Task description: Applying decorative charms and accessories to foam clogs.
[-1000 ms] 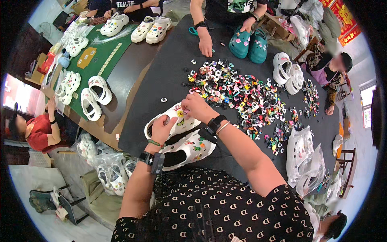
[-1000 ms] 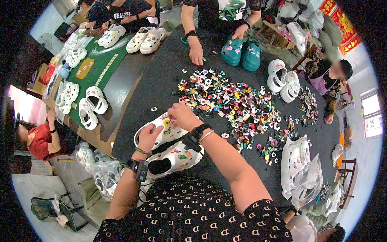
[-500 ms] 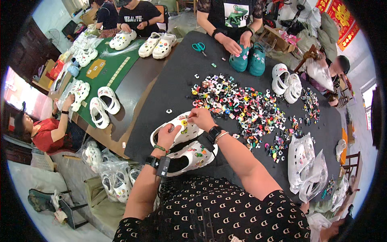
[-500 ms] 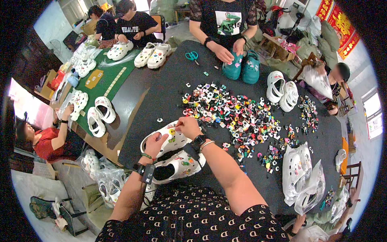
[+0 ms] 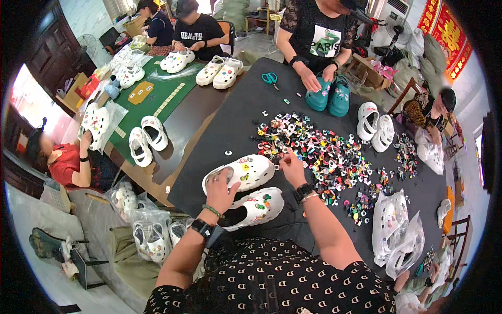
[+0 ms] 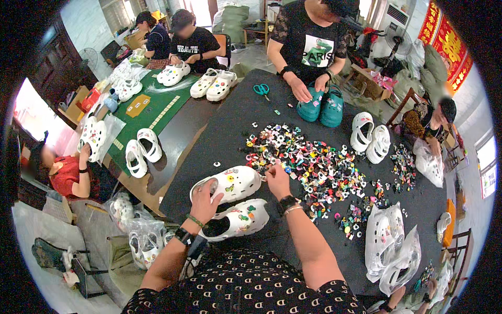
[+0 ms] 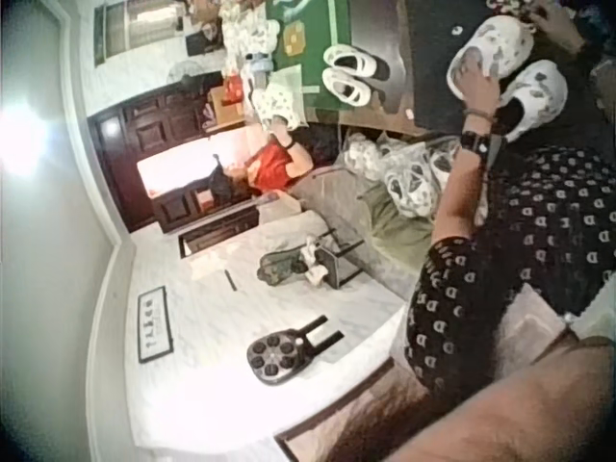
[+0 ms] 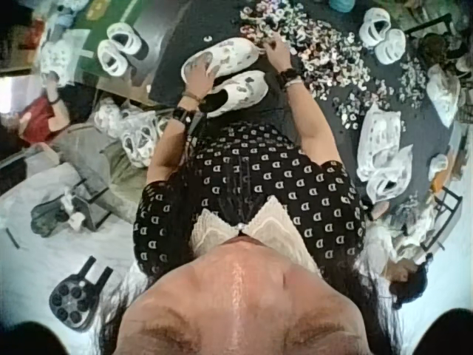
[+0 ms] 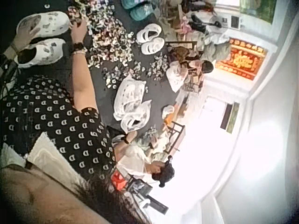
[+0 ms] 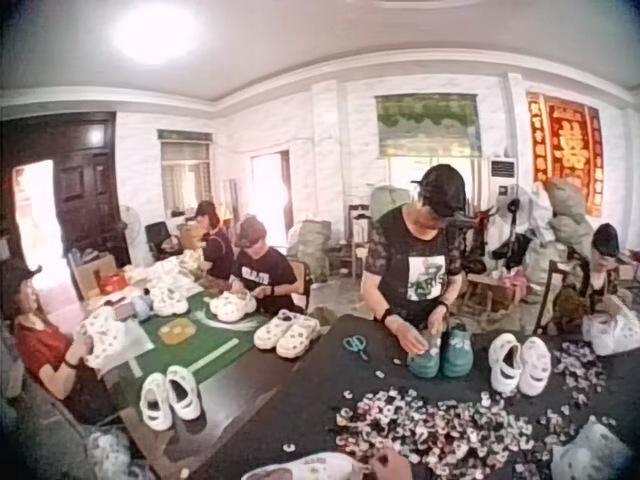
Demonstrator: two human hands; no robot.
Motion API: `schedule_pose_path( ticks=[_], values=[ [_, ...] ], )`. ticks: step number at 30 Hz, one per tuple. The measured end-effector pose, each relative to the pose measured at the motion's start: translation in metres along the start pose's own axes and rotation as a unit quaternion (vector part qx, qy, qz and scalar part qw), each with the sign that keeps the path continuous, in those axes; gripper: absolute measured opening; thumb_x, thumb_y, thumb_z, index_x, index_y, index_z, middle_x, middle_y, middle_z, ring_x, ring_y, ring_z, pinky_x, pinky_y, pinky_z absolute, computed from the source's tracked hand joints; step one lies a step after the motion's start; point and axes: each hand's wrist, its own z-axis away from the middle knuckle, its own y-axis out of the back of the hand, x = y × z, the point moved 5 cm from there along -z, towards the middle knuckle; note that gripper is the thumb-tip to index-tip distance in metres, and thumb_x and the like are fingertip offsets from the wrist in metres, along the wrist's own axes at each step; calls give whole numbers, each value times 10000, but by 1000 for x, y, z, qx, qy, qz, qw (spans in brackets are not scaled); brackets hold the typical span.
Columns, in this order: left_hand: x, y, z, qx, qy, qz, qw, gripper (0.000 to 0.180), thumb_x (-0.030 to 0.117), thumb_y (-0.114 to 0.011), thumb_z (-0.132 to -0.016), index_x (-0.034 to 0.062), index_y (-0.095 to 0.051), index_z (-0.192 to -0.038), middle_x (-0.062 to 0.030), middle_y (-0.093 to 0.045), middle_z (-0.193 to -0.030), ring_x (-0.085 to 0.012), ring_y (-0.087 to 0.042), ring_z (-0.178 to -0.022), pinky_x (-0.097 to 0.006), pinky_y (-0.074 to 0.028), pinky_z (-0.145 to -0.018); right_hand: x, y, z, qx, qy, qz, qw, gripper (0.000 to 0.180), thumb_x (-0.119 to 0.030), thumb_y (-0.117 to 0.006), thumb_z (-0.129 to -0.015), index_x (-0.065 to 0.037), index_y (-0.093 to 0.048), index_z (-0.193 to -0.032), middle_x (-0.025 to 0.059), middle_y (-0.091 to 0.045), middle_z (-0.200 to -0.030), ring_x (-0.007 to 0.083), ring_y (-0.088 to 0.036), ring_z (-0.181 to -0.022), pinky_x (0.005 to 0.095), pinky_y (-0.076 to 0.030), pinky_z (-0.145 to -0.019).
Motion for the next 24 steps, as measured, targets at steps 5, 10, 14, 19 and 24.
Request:
schedule_pose_path(
  ticks=[5, 10, 14, 19, 24],
  values=[
    [14, 29, 16, -184, -3, -276, 943, 730, 539, -709, -708, 25, -534, -1196, -168, -599, -1093, -330, -474, -1149, -601, -241, -1041, 27, 30, 32, 16, 121, 162, 979, 100, -61, -616, -772, -15, -564, -844, 149, -607, -775, 329, -605, -758, 389, -484, -671],
    [-1, 30, 29, -204, -32, -300, 931, 627, 451, -788, -622, 72, -579, -1076, -104, -586, -1079, -264, -492, -1123, -556, -272, -1020, 32, 24, 66, -46, 157, 306, 938, 353, -135, -723, -702, -43, -565, -1005, 144, -565, -1061, 338, -497, -1048, 439, -400, -905],
    [-25, 6, 26, -186, -51, -268, 944, 223, 208, -675, -720, 100, -621, -907, -67, -618, -959, -257, -558, -987, -467, -364, -824, 38, 17, 87, -55, 131, 373, 917, 602, -244, -728, -741, -76, -458, -1252, 160, -402, -1335, 403, -314, -1287, 526, -291, -1029],
    [-27, 17, 33, -131, -68, -231, 962, 163, 205, -650, -746, 122, -607, -880, -43, -609, -885, -234, -575, -907, -436, -348, -791, 40, 14, 98, -66, 120, 393, 909, 533, -289, -647, -822, -75, -464, -1276, 161, -369, -1407, 387, -260, -1350, 559, -240, -1052],
    [-54, 79, 8, -22, -2, -240, 970, 167, 192, -673, -716, 119, -600, -847, -51, -616, -868, -254, -569, -910, -452, -345, -782, 33, 4, 100, -45, 111, 430, 895, 497, -301, -621, -834, -62, -497, -1251, 156, -390, -1406, 359, -279, -1354, 543, -252, -1051]
  ],
)
